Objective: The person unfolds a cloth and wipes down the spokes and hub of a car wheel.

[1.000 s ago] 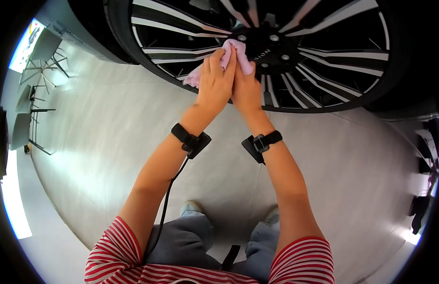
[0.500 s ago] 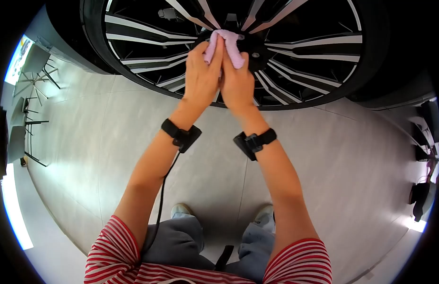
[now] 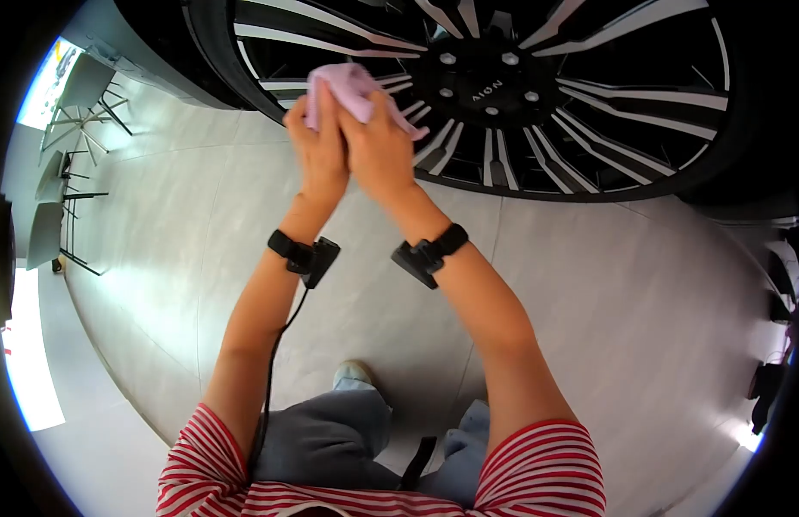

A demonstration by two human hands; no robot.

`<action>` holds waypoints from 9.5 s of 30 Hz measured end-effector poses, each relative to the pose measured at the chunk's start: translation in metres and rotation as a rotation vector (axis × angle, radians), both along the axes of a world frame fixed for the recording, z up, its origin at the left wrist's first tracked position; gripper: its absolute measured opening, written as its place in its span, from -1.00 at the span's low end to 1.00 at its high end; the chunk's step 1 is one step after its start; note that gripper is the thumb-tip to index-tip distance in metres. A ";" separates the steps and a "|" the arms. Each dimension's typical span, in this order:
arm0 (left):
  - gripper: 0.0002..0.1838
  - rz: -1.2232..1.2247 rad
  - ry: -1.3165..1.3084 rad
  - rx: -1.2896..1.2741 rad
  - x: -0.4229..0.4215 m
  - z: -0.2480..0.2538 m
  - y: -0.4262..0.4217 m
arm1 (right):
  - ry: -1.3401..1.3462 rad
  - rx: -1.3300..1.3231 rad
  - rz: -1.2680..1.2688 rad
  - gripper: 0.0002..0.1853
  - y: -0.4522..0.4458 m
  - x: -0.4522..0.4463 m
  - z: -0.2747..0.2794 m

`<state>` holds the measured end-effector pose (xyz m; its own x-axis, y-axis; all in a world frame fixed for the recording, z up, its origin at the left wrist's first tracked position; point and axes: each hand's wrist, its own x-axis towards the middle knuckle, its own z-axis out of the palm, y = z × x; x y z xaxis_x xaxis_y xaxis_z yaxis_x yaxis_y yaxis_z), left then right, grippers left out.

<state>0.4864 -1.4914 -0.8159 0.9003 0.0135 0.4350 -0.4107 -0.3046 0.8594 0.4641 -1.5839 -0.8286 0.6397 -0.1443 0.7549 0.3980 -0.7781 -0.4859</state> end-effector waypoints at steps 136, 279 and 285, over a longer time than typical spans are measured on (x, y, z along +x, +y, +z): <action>-0.60 -0.446 -0.282 0.814 -0.091 -0.162 -0.165 | 0.589 -1.268 -0.179 -0.46 -0.234 -0.119 -0.097; -0.39 -0.429 -1.356 1.012 -0.090 0.141 -0.238 | -0.396 -0.075 -0.609 -0.44 -0.297 -0.148 0.058; -0.37 -0.284 -1.358 0.925 -0.079 0.161 -0.270 | -0.183 0.151 -0.540 -0.63 -0.278 -0.152 0.117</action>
